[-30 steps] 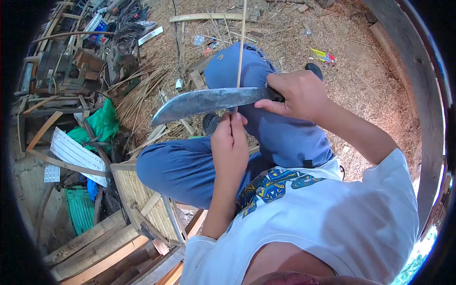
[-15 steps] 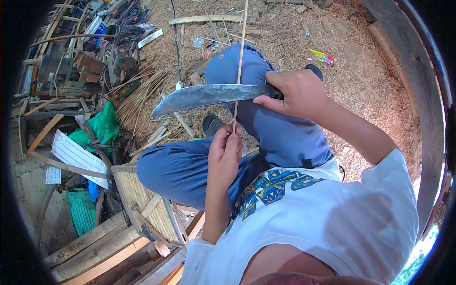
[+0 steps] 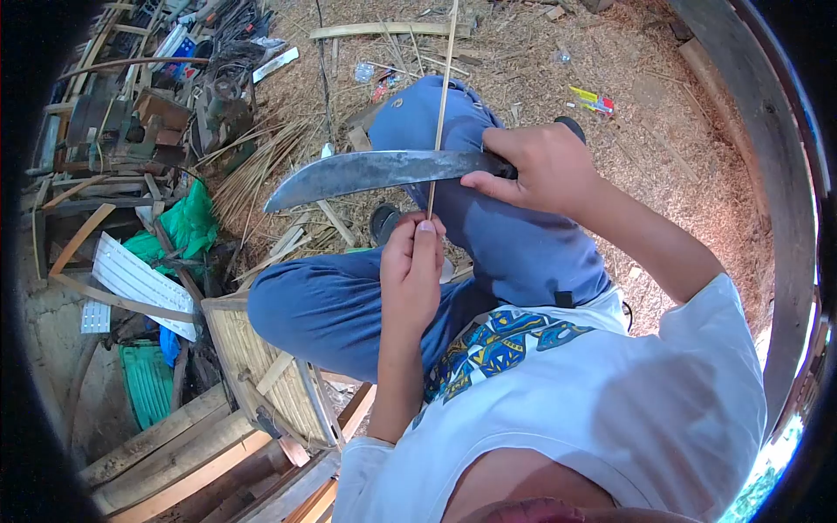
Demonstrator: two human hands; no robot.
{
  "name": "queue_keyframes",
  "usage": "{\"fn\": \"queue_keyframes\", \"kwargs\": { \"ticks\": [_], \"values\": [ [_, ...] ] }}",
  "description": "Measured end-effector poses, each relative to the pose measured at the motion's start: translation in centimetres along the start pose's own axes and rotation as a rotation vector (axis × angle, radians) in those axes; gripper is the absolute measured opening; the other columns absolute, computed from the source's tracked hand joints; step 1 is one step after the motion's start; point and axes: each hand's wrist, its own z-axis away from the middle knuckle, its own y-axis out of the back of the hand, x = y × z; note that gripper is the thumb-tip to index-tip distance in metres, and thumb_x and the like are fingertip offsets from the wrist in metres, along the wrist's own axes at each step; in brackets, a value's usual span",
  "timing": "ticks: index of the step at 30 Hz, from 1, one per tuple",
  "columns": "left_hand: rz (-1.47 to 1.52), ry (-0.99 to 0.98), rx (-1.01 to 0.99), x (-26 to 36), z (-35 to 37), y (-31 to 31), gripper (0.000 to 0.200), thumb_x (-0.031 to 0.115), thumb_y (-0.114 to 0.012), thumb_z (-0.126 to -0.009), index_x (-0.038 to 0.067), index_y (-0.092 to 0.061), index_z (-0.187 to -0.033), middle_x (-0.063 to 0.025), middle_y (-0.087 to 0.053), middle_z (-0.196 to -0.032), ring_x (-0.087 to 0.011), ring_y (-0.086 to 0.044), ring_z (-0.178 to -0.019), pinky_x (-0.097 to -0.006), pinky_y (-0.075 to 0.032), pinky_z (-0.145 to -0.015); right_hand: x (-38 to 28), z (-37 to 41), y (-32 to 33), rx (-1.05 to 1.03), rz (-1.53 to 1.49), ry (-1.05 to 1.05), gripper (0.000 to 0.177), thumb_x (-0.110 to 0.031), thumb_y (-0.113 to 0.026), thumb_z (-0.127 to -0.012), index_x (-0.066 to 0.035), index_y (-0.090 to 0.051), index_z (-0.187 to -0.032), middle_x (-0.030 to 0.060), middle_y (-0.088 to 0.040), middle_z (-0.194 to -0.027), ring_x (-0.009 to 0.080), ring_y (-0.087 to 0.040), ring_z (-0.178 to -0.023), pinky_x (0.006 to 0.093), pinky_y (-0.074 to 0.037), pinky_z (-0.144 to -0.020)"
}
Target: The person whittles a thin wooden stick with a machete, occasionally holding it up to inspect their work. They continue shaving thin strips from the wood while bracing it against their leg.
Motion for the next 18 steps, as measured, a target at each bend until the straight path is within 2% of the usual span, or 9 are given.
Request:
{"fn": "queue_keyframes", "kwargs": {
  "ticks": [4,7,10,16,18],
  "values": [
    [0.041,0.045,-0.019,1.3,-0.8,-0.6,0.019,0.017,-0.047,-0.109,0.003,-0.057,-0.101,0.0064,-0.04,-0.065,-0.0016,-0.033,-0.056,-0.0221,-0.025,-0.048,0.2,0.1,0.2,-0.009,0.022,-0.002,0.061,-0.067,-0.061,-0.091,-0.007,-0.059,-0.077,0.0133,-0.066,-0.066,0.0345,-0.068,-0.061,0.0452,-0.053,-0.054],
    [0.077,0.06,-0.062,1.4,-1.4,-0.8,0.018,0.017,-0.047,-0.109,0.003,-0.057,-0.103,0.0062,-0.042,-0.067,-0.0012,-0.034,-0.055,-0.0212,-0.024,-0.048,0.4,0.3,0.4,-0.003,0.039,-0.002,0.061,-0.067,-0.06,-0.091,-0.008,-0.06,-0.078,0.013,-0.066,-0.066,0.0342,-0.068,-0.061,0.0454,-0.053,-0.054],
    [0.111,0.092,-0.019,2.0,-1.7,-1.8,0.017,0.017,-0.047,-0.11,0.004,-0.057,-0.103,0.0061,-0.043,-0.069,-0.0007,-0.034,-0.055,-0.0203,-0.024,-0.047,0.5,0.4,0.7,-0.024,0.016,-0.001,0.056,-0.062,-0.065,-0.09,-0.008,-0.055,-0.08,0.0136,-0.063,-0.066,0.0351,-0.066,-0.062,0.0447,-0.05,-0.054],
    [0.183,0.09,-0.019,2.4,-2.6,-2.9,0.017,0.016,-0.047,-0.11,0.005,-0.057,-0.104,0.0062,-0.044,-0.07,-0.0003,-0.034,-0.054,-0.02,-0.023,-0.046,1.2,0.3,0.9,-0.057,0.039,0.002,0.055,-0.06,-0.065,-0.091,-0.007,-0.056,-0.081,0.0138,-0.063,-0.065,0.0353,-0.066,-0.062,0.0452,-0.05,-0.054],
    [0.152,0.07,-0.033,2.2,-2.7,-3.0,0.018,0.022,-0.05,-0.11,0.007,-0.059,-0.104,0.0078,-0.044,-0.067,0.0003,-0.031,-0.048,-0.0208,-0.02,-0.042,1.3,0.3,1.0,-0.054,0.027,-0.001,0.054,-0.06,-0.066,-0.091,-0.007,-0.057,-0.081,0.0141,-0.062,-0.065,0.0355,-0.066,-0.062,0.0456,-0.05,-0.054]
  ]
}}
